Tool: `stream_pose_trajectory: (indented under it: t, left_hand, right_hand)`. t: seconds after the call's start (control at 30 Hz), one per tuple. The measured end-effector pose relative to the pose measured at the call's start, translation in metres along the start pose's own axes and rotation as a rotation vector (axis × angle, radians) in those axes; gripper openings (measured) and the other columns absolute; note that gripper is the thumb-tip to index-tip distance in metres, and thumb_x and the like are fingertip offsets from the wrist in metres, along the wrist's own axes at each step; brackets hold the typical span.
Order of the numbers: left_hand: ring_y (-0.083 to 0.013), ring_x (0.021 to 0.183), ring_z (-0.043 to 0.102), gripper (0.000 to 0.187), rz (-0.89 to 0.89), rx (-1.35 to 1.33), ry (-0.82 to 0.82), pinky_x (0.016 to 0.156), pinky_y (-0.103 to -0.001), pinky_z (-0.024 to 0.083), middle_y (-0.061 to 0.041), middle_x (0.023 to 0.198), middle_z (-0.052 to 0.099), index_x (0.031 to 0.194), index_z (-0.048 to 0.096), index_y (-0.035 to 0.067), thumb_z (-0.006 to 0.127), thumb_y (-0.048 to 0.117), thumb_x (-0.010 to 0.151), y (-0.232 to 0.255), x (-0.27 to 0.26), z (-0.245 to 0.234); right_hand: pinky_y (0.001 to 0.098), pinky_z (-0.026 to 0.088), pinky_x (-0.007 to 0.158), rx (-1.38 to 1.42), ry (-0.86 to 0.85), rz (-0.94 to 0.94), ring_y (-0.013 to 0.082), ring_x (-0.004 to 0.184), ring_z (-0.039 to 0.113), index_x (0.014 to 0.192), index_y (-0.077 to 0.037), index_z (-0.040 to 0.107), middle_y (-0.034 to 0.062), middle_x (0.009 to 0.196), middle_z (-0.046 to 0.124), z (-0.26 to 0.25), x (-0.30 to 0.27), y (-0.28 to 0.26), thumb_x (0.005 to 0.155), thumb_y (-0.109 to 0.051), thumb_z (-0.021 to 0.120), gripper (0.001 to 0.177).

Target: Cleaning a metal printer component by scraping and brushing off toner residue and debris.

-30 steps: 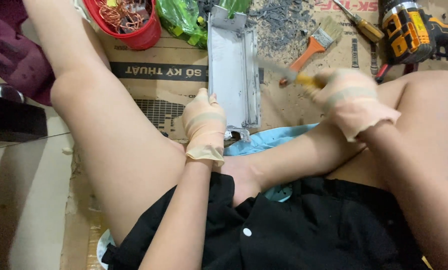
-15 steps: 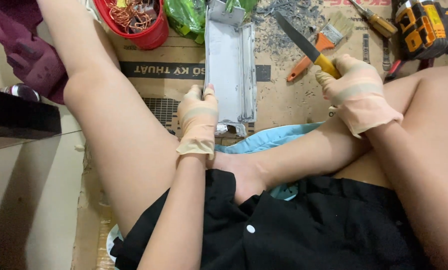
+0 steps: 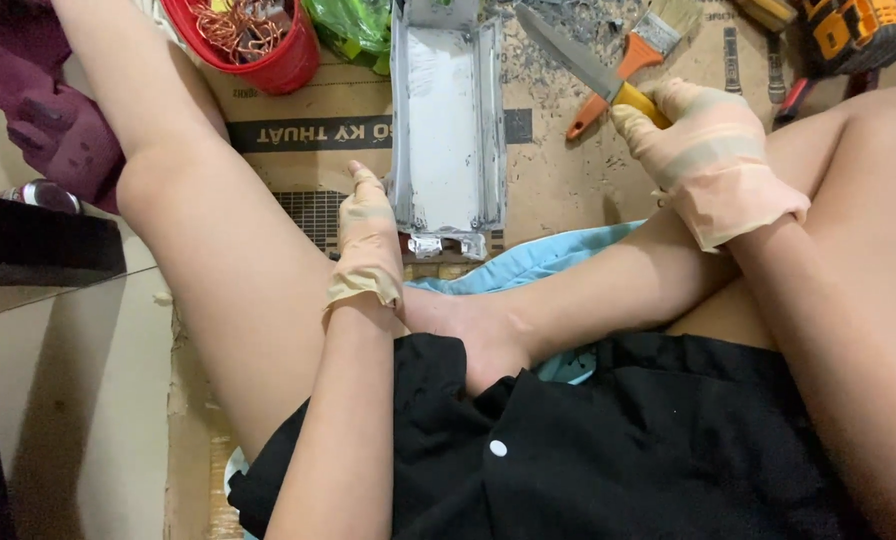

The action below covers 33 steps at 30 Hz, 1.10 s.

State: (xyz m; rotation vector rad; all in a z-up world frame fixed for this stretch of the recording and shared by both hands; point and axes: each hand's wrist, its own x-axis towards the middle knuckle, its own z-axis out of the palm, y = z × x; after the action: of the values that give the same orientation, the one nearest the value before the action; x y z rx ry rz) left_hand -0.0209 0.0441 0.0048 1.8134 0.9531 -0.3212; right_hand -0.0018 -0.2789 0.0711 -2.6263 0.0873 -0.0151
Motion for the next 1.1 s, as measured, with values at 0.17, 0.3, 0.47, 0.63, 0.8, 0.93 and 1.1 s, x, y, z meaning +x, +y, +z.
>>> stream_pose_trajectory:
  t: [0.17, 0.3, 0.47, 0.63, 0.8, 0.93, 1.1]
  left_hand:
    - [-0.0238, 0.076, 0.058, 0.05, -0.083, -0.073, -0.011, 0.064, -0.033, 0.052, -0.009, 0.091, 0.061, 0.103, 0.06, 0.008, 0.039, 0.051, 0.092, 0.0, -0.025, -0.006]
    - [-0.0246, 0.082, 0.06, 0.044, -0.13, -0.112, -0.019, 0.065, -0.032, 0.054, -0.01, 0.099, 0.061, 0.111, 0.058, 0.009, 0.046, 0.046, 0.091, 0.007, -0.041, -0.003]
    - [-0.026, 0.093, 0.063, 0.047, -0.209, -0.186, -0.052, 0.069, -0.032, 0.059, -0.011, 0.115, 0.06, 0.128, 0.053, 0.01, 0.059, 0.035, 0.088, 0.023, -0.052, 0.0]
    - [-0.0271, 0.102, 0.065, 0.059, -0.276, -0.255, -0.061, 0.071, -0.031, 0.063, -0.012, 0.127, 0.06, 0.14, 0.05, 0.012, 0.069, 0.026, 0.086, 0.031, -0.054, 0.0]
    - [-0.0272, 0.061, 0.065, 0.029, -0.293, -0.262, -0.18, 0.044, -0.029, 0.059, -0.021, 0.093, 0.068, 0.103, 0.069, -0.008, 0.076, 0.015, 0.086, 0.018, -0.03, 0.014]
    - [-0.0473, 0.081, 0.073, 0.051, -0.243, -0.059, -0.135, 0.05, -0.052, 0.066, -0.033, 0.113, 0.062, 0.119, 0.064, -0.007, 0.073, -0.009, 0.069, 0.012, -0.016, 0.04]
    - [-0.0412, 0.08, 0.075, 0.049, -0.214, -0.024, -0.162, 0.051, -0.049, 0.067, -0.028, 0.104, 0.069, 0.117, 0.066, -0.001, 0.071, -0.006, 0.068, 0.007, -0.015, 0.045]
  right_hand:
    - [0.0372, 0.051, 0.063, -0.023, 0.019, -0.091, 0.0248, 0.069, 0.066, 0.12, -0.001, 0.076, 0.0111, 0.093, 0.075, 0.001, -0.002, -0.002, 0.102, -0.022, 0.075, 0.028]
    - [0.0376, 0.048, 0.053, -0.071, 0.021, -0.106, 0.0246, 0.056, 0.056, 0.115, -0.005, 0.078, 0.0097, 0.077, 0.069, 0.012, 0.004, 0.012, 0.098, -0.016, 0.076, 0.02]
    - [0.0379, 0.052, 0.065, -0.126, 0.101, -0.409, 0.0279, 0.067, 0.063, 0.105, 0.003, 0.071, 0.012, 0.089, 0.073, 0.022, 0.007, 0.016, 0.097, 0.0, 0.071, 0.008]
    - [0.032, 0.05, 0.055, -0.006, -0.035, -0.277, 0.0198, 0.061, 0.062, 0.12, -0.002, 0.073, 0.008, 0.084, 0.072, 0.007, -0.005, -0.014, 0.102, -0.011, 0.071, 0.021]
    - [0.0346, 0.051, 0.061, -0.169, -0.121, -0.317, 0.0221, 0.058, 0.06, 0.104, -0.006, 0.077, 0.0031, 0.076, 0.072, 0.017, -0.001, -0.013, 0.097, -0.019, 0.075, 0.015]
    - [0.047, 0.053, 0.099, -0.163, -0.315, -0.054, 0.0326, 0.115, 0.067, 0.124, -0.017, 0.071, 0.0087, 0.116, 0.074, 0.017, 0.001, -0.031, 0.101, -0.026, 0.068, 0.025]
    - [0.043, 0.052, 0.099, -0.069, -0.308, 0.045, 0.0226, 0.111, 0.067, 0.123, -0.028, 0.07, -0.0009, 0.118, 0.073, 0.018, -0.003, -0.048, 0.101, -0.027, 0.066, 0.022]
